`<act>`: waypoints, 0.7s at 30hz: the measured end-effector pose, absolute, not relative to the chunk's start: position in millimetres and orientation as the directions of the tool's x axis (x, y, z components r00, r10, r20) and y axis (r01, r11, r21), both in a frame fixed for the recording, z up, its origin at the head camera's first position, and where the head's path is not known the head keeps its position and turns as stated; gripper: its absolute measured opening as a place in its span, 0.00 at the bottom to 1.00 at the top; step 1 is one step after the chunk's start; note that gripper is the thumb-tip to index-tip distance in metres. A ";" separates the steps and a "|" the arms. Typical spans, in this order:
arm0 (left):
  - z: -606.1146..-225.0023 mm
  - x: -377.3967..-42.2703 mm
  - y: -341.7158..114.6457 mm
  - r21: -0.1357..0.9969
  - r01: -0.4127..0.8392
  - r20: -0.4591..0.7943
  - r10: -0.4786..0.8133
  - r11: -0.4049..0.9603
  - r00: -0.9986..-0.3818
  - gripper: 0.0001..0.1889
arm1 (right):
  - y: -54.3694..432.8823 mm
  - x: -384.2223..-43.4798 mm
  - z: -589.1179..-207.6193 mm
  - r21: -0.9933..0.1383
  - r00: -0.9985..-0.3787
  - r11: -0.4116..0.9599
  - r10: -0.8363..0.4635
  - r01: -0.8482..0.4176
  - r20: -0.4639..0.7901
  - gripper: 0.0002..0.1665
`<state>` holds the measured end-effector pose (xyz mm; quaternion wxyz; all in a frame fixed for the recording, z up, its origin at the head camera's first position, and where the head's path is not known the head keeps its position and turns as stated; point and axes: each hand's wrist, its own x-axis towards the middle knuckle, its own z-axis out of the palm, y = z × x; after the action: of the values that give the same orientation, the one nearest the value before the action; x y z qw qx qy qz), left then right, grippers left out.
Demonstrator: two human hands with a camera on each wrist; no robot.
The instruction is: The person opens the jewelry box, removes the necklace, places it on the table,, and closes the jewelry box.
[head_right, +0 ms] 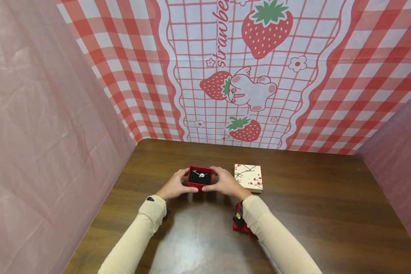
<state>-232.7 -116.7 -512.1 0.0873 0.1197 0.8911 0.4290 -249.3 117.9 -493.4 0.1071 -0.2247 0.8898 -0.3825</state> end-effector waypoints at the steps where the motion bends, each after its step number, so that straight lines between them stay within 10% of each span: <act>1: -512.1 -233.2 -117.6 0.778 0.140 -0.059 0.293 0.613 -0.954 0.50 | 116.8 -249.9 -493.7 -0.725 -0.876 0.609 -0.483 -0.322 -0.016 0.54; 21: -517.5 -250.5 -124.3 0.754 0.158 -0.064 0.311 0.637 -0.948 0.55 | 96.5 -260.7 -504.8 -0.612 -0.898 0.704 -0.440 -0.361 0.023 0.55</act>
<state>-250.5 -124.3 -517.5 0.0943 0.1301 0.8998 0.4055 -260.7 96.5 -504.8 0.0626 -0.2175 0.9209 -0.3173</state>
